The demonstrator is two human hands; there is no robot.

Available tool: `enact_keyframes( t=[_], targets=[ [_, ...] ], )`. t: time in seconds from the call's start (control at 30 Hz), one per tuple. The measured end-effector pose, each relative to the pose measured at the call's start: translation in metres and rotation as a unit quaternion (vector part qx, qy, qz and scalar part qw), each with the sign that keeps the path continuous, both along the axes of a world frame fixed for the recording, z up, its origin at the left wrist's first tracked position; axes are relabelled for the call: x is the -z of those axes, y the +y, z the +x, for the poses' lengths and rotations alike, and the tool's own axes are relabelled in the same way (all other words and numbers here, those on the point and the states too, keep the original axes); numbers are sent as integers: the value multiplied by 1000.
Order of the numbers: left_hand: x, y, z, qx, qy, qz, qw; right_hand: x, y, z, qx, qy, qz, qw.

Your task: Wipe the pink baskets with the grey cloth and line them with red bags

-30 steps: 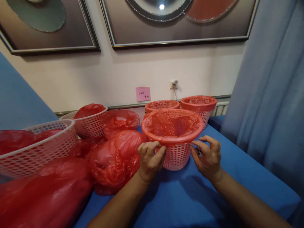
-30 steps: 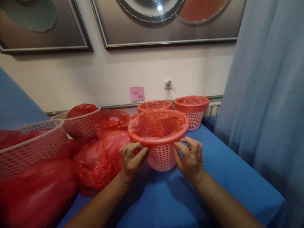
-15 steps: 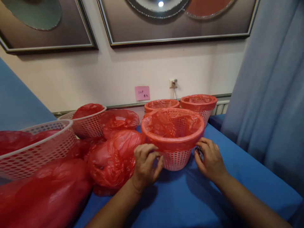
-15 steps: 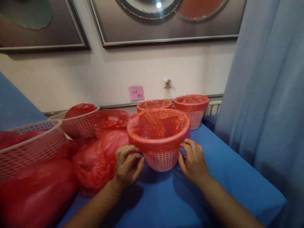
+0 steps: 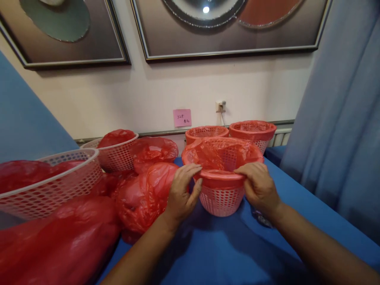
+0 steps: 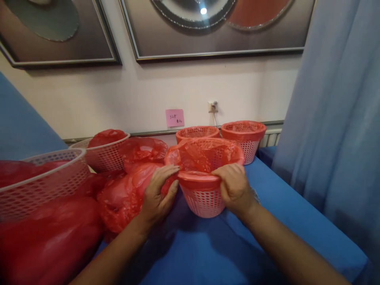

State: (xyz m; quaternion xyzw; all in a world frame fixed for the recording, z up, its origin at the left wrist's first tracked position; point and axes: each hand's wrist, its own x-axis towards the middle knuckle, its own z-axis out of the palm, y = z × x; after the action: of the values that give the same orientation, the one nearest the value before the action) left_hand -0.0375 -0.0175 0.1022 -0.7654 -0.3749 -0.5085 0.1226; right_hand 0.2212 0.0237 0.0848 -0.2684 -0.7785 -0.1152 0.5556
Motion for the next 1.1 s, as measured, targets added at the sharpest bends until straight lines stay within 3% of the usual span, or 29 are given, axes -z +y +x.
enact_keyframes(
  t=[0.1, 0.2, 0.27, 0.37, 0.5, 0.8, 0.87, 0.97, 1.1],
  targets=[
    [0, -16, -5, 0, -72, -2, 997, 6, 18, 26, 30, 48, -25, 998],
    [-1, -18, -15, -11, -260, -54, 964, 6, 11, 36, 62, 109, -59, 990],
    [0, -13, -19, -2, -400, -127, 908, 4, -8, 28, 49, 152, -40, 986],
    [1, -6, -16, 73, -532, -261, 803, -2, -44, 5, -8, 130, 2, 991],
    [-1, -5, -4, 182, -589, -369, 695, -8, -64, -23, -41, -8, -3, 999],
    [8, -8, -9, 177, -685, -394, 586, -4, -49, -32, 60, -46, 30, 997],
    [6, -11, -11, 187, -708, -401, 550, -3, -50, -32, 68, -49, 42, 996],
    [-2, -20, -11, 229, -744, -390, 492, -2, -50, -32, 71, -62, 46, 994],
    [-10, -32, -7, 309, -739, -396, 450, 0, -50, -31, 78, -71, 38, 994]
  ],
)
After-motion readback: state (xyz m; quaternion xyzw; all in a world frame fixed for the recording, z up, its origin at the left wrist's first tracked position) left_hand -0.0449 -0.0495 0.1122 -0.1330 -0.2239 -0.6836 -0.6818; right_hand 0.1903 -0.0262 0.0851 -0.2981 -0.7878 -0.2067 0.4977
